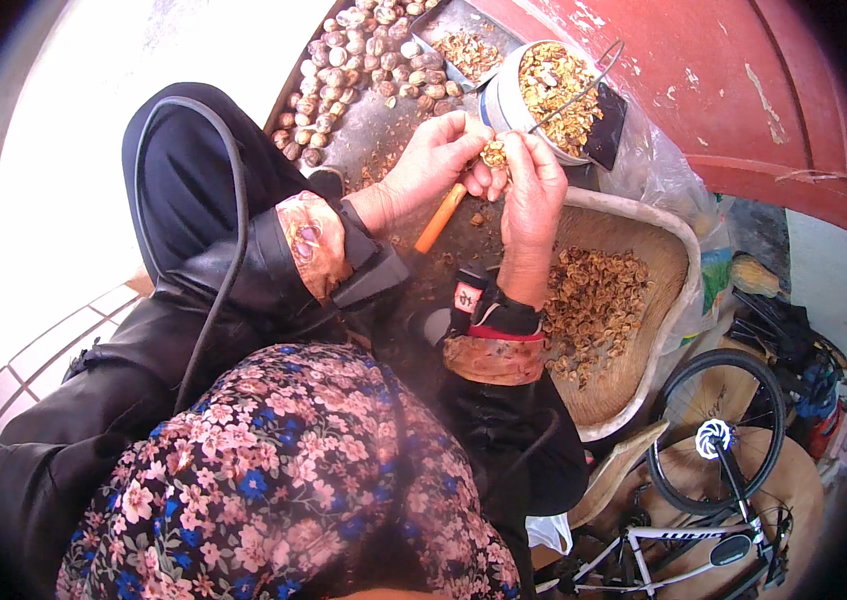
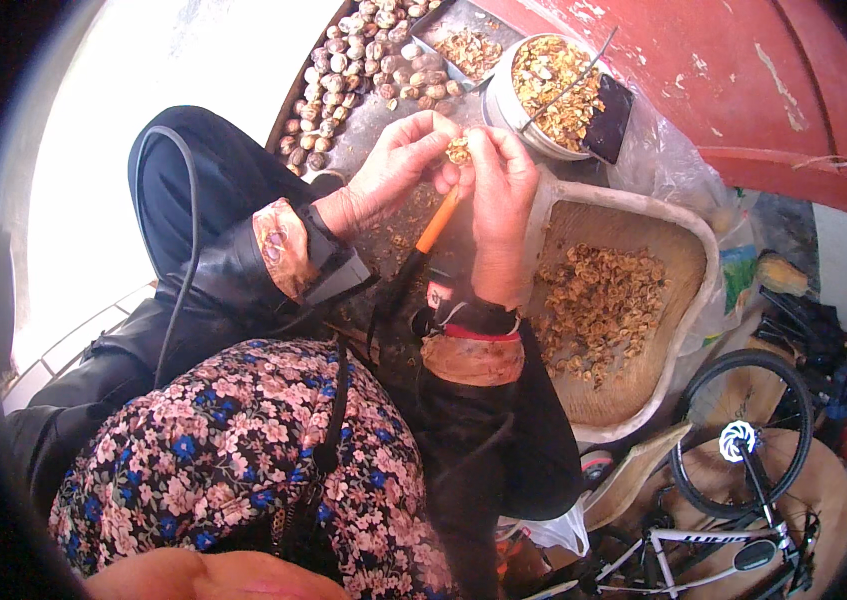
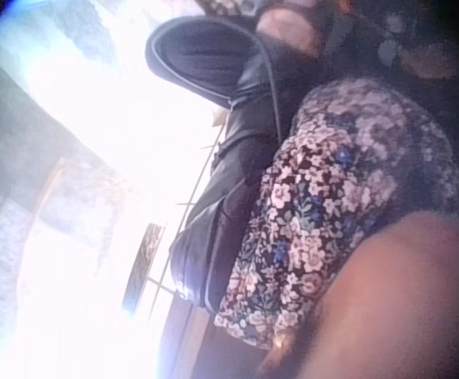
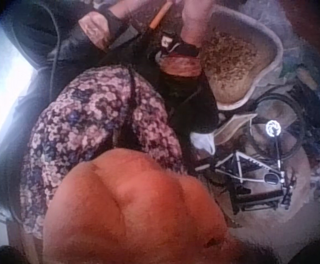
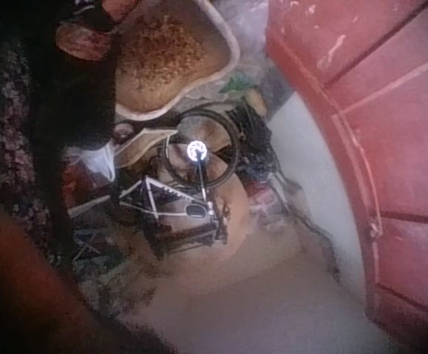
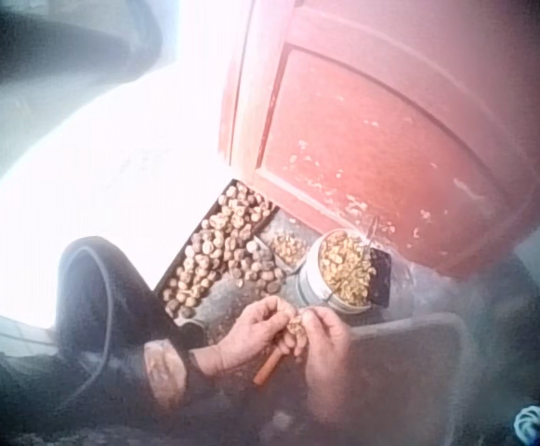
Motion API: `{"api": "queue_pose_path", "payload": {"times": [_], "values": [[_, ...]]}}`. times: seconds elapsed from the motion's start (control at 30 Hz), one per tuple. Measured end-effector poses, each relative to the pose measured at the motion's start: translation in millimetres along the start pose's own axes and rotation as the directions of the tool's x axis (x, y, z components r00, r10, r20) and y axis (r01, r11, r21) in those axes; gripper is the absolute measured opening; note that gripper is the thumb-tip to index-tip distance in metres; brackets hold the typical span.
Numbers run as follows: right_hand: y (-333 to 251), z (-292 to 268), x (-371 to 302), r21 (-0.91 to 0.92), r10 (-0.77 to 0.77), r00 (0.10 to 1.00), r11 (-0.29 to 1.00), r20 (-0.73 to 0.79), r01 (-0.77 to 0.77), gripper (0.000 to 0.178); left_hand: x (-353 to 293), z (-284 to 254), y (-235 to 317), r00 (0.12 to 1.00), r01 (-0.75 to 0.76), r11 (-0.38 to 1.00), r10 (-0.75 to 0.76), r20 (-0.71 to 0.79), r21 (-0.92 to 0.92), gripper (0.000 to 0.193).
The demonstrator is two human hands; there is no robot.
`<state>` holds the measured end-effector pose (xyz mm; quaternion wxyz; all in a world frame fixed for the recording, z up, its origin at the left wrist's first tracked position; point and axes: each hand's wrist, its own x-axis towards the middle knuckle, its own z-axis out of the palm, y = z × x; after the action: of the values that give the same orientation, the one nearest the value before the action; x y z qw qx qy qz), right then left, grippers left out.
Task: The person sits on the floor and repeatedly cracks nut shells with a small hammer, then removes the nutmeat by hand. Shells are discarded into a woven basket and the extracted nutmeat is placed into a white bucket.
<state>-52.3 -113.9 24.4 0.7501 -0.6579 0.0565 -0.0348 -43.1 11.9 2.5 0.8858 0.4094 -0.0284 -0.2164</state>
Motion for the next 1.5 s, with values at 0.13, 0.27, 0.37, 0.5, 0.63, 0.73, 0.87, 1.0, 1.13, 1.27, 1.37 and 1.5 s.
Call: {"api": "queue_pose_path", "payload": {"times": [0.13, 0.27, 0.37, 0.5, 0.63, 0.73, 0.87, 1.0, 1.13, 1.27, 1.37, 1.5], "values": [[8, 11, -2, 0.036, 0.002, 0.988, 0.999, -0.156, 0.003, 0.015, -4, 9, -4, 0.998, -0.034, 0.997, 0.03, -0.053, -0.07, 0.018], [19, 16, 1, -0.019, -0.049, 0.971, 0.999, -0.234, 0.046, 0.015, -5, 11, -8, 0.992, -0.098, 0.995, 0.096, -0.085, -0.011, 0.018], [27, 18, 2, 0.03, -0.063, 0.966, 0.997, -0.249, 0.072, 0.017, -7, 8, -7, 0.987, -0.148, 0.989, 0.149, -0.067, 0.025, 0.018], [32, 20, 3, -0.262, -0.089, 0.942, 0.965, -0.325, 0.001, 0.024, -8, 7, -9, 0.98, -0.157, 0.988, 0.155, -0.123, -0.008, 0.017], [38, 23, 7, -0.317, -0.156, 0.922, 0.948, -0.354, 0.039, 0.026, -6, 9, -16, 0.96, -0.216, 0.976, 0.218, -0.178, 0.032, 0.015], [42, 23, 10, -0.283, -0.209, 0.922, 0.952, -0.327, 0.115, 0.025, -2, 9, -21, 0.938, -0.282, 0.955, 0.294, -0.183, 0.086, 0.014], [46, 24, 11, -0.212, -0.155, 0.924, 0.974, -0.349, 0.084, 0.023, -1, 7, -26, 0.892, -0.331, 0.893, 0.402, -0.208, 0.306, 0.015], [47, 25, 10, -0.139, -0.076, 0.926, 0.99, -0.371, 0.025, 0.027, -3, 5, -29, 0.792, -0.404, 0.712, 0.586, -0.169, 0.575, 0.013], [46, 26, 11, 0.015, 0.021, 0.925, 1.0, -0.378, -0.017, 0.025, 3, 3, -31, 0.657, -0.445, 0.484, 0.748, -0.093, 0.753, 0.012], [36, 23, 9, 0.122, 0.13, 0.931, 0.988, -0.341, -0.093, 0.022, -1, 2, -30, 0.759, -0.385, 0.612, 0.636, -0.141, 0.691, 0.014], [30, 24, 6, 0.179, 0.12, 0.962, 0.981, -0.246, -0.076, 0.022, -2, -2, -25, 0.965, -0.205, 0.975, 0.217, -0.148, 0.089, 0.018], [24, 23, 3, 0.272, 0.146, 0.963, 0.959, -0.225, -0.082, 0.017, 1, -5, -16, 0.984, -0.042, 0.998, 0.033, -0.173, -0.047, 0.021]]}}
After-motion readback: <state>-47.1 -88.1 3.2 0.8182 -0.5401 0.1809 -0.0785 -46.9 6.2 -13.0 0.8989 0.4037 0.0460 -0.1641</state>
